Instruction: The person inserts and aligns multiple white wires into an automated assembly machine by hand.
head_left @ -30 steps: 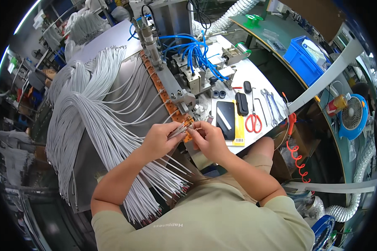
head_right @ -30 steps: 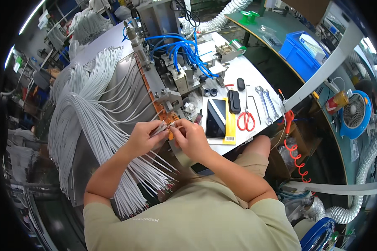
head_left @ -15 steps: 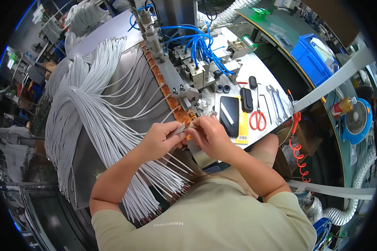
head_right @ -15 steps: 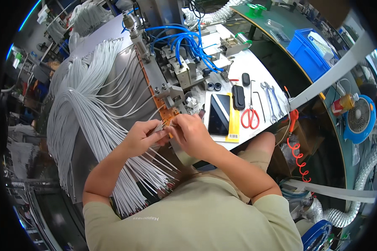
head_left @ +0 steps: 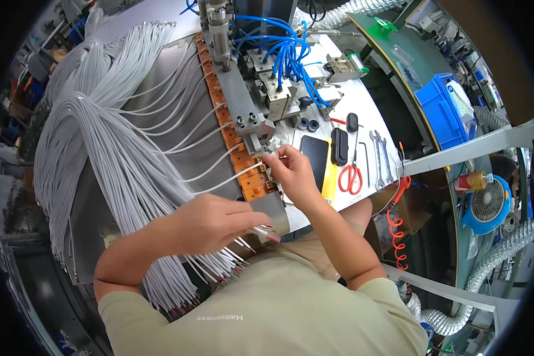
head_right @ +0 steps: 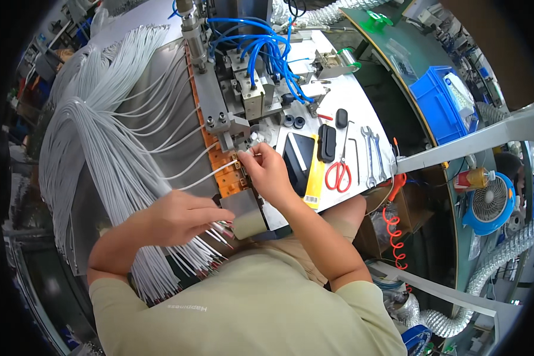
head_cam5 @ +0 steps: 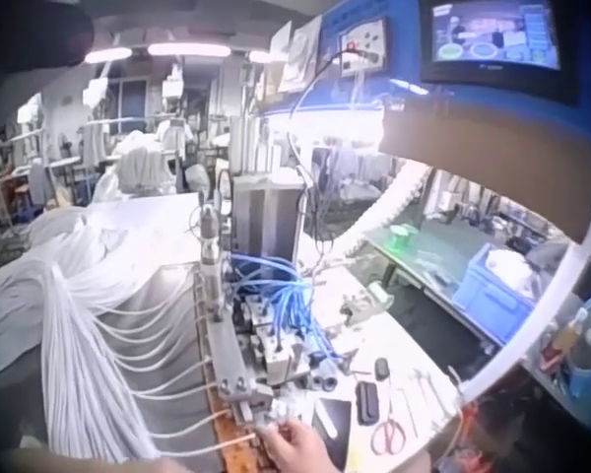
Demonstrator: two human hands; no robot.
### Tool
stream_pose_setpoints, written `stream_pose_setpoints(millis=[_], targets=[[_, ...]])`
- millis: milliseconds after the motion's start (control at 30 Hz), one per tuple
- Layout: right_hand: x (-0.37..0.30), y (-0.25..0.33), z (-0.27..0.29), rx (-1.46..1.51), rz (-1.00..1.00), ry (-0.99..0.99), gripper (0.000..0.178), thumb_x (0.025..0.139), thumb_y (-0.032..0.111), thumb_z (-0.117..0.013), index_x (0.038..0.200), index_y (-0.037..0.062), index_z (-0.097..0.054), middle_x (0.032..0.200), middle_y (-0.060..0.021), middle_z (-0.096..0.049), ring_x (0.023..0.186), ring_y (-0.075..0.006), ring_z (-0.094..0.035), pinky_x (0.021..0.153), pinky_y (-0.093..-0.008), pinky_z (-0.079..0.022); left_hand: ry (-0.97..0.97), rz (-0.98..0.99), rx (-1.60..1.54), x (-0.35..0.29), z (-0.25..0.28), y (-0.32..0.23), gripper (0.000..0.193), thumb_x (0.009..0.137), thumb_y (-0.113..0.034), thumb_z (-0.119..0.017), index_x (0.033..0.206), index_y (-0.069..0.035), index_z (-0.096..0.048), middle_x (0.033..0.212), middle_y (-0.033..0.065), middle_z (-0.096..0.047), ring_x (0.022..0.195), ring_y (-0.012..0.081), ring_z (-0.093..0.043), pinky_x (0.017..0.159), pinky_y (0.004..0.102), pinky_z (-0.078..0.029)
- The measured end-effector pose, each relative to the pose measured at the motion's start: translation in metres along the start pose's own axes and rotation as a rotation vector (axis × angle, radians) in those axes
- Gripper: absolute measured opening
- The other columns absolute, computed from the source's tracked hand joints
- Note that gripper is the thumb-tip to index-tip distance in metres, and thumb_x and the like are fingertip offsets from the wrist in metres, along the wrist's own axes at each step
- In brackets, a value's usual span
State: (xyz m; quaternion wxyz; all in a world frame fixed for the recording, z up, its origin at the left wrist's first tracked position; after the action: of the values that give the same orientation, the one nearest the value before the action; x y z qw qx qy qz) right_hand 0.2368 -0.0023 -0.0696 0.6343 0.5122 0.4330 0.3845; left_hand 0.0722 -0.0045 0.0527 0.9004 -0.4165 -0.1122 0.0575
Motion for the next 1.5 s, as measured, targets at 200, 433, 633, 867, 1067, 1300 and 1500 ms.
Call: stream_pose_setpoints(millis=[200, 433, 633, 867, 1067, 1300, 1500], targets=[[0.002, -0.011, -0.004, 0.261, -0.227, 0.064, 0.017, 0.096, 0.019, -0.066, 0.089, 0.0061, -0.058, 0.073, 0.0044, -0.052, 0.063, -0.003, -0.044, 0.057, -0.0202, -0.036, -0.031, 0.179, 0.131, 0.0, -0.001, 0.04, 0.021, 0.085, -0.009, -0.067, 0.107, -0.008, -0.066, 0.099, 0.0076, -0.069, 0.079, 0.0267, -0.067, 0.061, 0.036, -0.052], [0.0, -0.02, -0.005, 0.264, -0.258, 0.034, 0.018, 0.097, 0.022, -0.064, 0.09, 0.0067, -0.058, 0.072, 0.0051, -0.05, 0.063, -0.0034, -0.044, 0.058, -0.0198, -0.038, -0.044, 0.291, 0.61, 0.0, -0.005, 0.041, 0.02, 0.08, -0.009, -0.067, 0.099, -0.01, -0.063, 0.116, 0.0068, -0.066, 0.07, 0.0292, -0.067, 0.06, 0.036, -0.054], [-0.008, -0.009, 0.006, 0.072, -0.031, -0.15, 0.02, 0.099, 0.024, -0.061, 0.093, 0.0049, -0.057, 0.07, 0.0026, -0.052, 0.063, -0.0042, -0.048, 0.057, -0.0218, -0.04, -0.156, 0.238, 0.467, 0.0, 0.009, 0.044, 0.021, 0.081, -0.007, -0.068, 0.101, -0.005, -0.065, 0.109, 0.0052, -0.069, 0.065, 0.0247, -0.065, 0.059, 0.0324, -0.052], [-0.081, 0.058, -0.009, -0.081, 0.334, -0.03, 0.012, 0.094, 0.01, -0.067, 0.097, 0.0014, -0.059, 0.06, -0.0005, -0.051, 0.055, -0.0081, -0.05, 0.054, -0.0275, -0.041, -0.193, 0.497, -0.278, 0.001, 0.018, 0.066, 0.015, 0.091, -0.008, -0.067, 0.104, 0.0, -0.067, 0.088, 0.0026, -0.07, 0.068, 0.0077, -0.058, 0.063, 0.0228, -0.046], [-0.073, 0.076, -0.015, -0.468, 0.768, -0.202, 0.013, 0.086, 0.004, -0.071, 0.095, 0.0024, -0.062, 0.062, -0.0034, -0.058, 0.052, -0.0176, -0.051, 0.06, -0.0332, -0.04, -0.213, 0.471, -0.354, 0.003, 0.011, 0.062, 0.017, 0.093, -0.009, -0.066, 0.107, 0.001, -0.068, 0.083, 0.0021, -0.07, 0.074, 0.0047, -0.058, 0.067, 0.0211, -0.047], [-0.069, 0.071, -0.017, -0.348, 0.645, -0.089, 0.011, 0.086, 0.004, -0.071, 0.094, 0.0026, -0.063, 0.062, -0.0026, -0.06, 0.051, -0.0171, -0.051, 0.064, -0.0319, -0.038, -0.174, 0.405, -0.05, 0.006, 0.012, 0.057, 0.016, 0.09, -0.007, -0.068, 0.104, 0.001, -0.068, 0.081, 0.0073, -0.07, 0.072, 0.0082, -0.063, 0.067, 0.0236, -0.049], [-0.065, 0.065, -0.021, -0.325, 0.582, -0.06, 0.011, 0.086, 0.004, -0.07, 0.093, 0.0019, -0.062, 0.064, -0.0038, -0.061, 0.053, -0.0171, -0.052, 0.065, -0.0312, -0.038, -0.139, 0.468, -0.156, 0.004, 0.011, 0.058, 0.013, 0.089, -0.005, -0.067, 0.101, 0.001, -0.068, 0.081, 0.0084, -0.069, 0.074, 0.0091, -0.065, 0.066, 0.0255, -0.051]])
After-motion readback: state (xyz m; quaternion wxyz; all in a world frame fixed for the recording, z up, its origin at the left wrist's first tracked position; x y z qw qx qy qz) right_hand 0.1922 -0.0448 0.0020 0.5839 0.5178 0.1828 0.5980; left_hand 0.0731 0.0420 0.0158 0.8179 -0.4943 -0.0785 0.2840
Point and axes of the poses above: each hand's wrist, its own x-axis towards the middle knuckle, its own z-axis out of the back of the hand, y = z × x, the point moved 8 cm from there along x, towards the middle knuckle
